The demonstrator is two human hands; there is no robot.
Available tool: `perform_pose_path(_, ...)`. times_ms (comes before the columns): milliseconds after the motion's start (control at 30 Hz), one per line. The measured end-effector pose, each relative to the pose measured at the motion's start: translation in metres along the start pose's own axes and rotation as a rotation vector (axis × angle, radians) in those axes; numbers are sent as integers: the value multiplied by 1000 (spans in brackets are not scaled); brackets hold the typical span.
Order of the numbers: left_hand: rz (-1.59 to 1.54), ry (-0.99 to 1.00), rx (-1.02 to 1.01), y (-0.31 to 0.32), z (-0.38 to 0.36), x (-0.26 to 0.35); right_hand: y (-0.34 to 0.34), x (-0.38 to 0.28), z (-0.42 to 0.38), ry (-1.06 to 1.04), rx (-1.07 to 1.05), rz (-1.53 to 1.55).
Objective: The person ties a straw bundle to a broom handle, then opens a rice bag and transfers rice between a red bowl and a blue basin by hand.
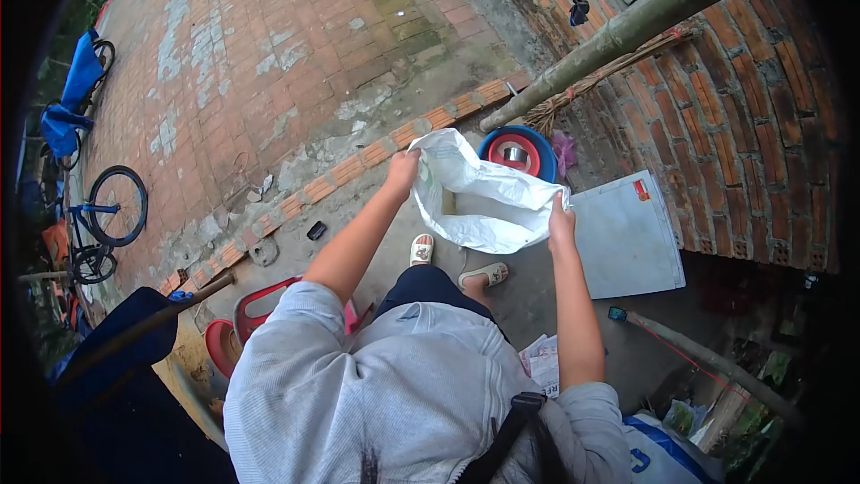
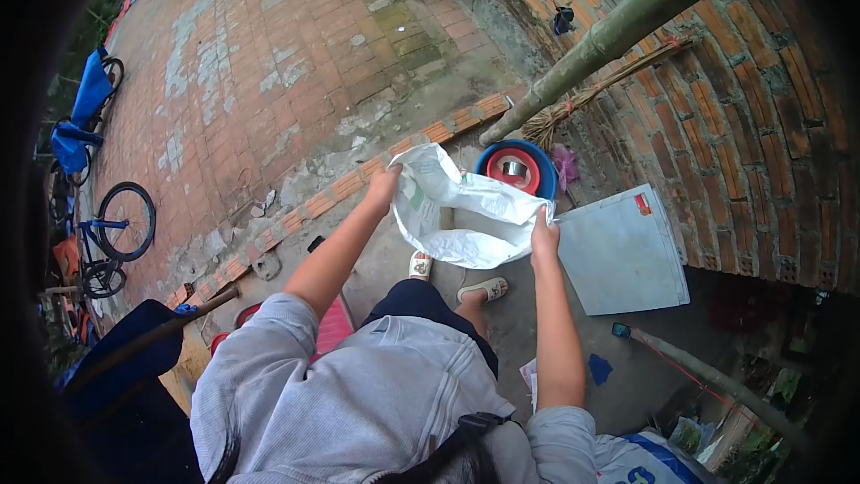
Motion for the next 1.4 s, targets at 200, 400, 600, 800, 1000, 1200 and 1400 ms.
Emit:
perform_pose_path(200, -176, 108, -51, -3, -55, 3, -13, 31, -30, -147, -15, -32)
perform_pose_path(400, 316, 66, 6, 14, -4, -3, -19, 70, 57, 79, 85, 178)
perform_pose_path(600, -105, 169, -263, 23, -87, 73, -45, -19, -58, -169, 5, 178)
perform_pose_path(800, 323, 158, 92, 8, -68, 8, -36, 47, -44, -12, 106, -75)
perform_pose_path(1000, 199, 88, -73, 22, -62, -25, -41, 62, -48, -25, 74, 17)
perform_pose_path(1200, 161, 102, 21, 19, -49, -11, -50, 66, -38, 31, 95, 17)
perform_pose_path(1400, 185, 96, 55, 15, -37, -28, -44, 58, -50, 1, 80, -22)
Point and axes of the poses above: each hand's wrist, its own z-axis towards the middle knuckle, its own y-axis out of the palm, x = y × z, the point moved 9 cm from there along z, towards the middle knuckle, and after that the axes turned 2 degrees about y, right-handed, at the moved point
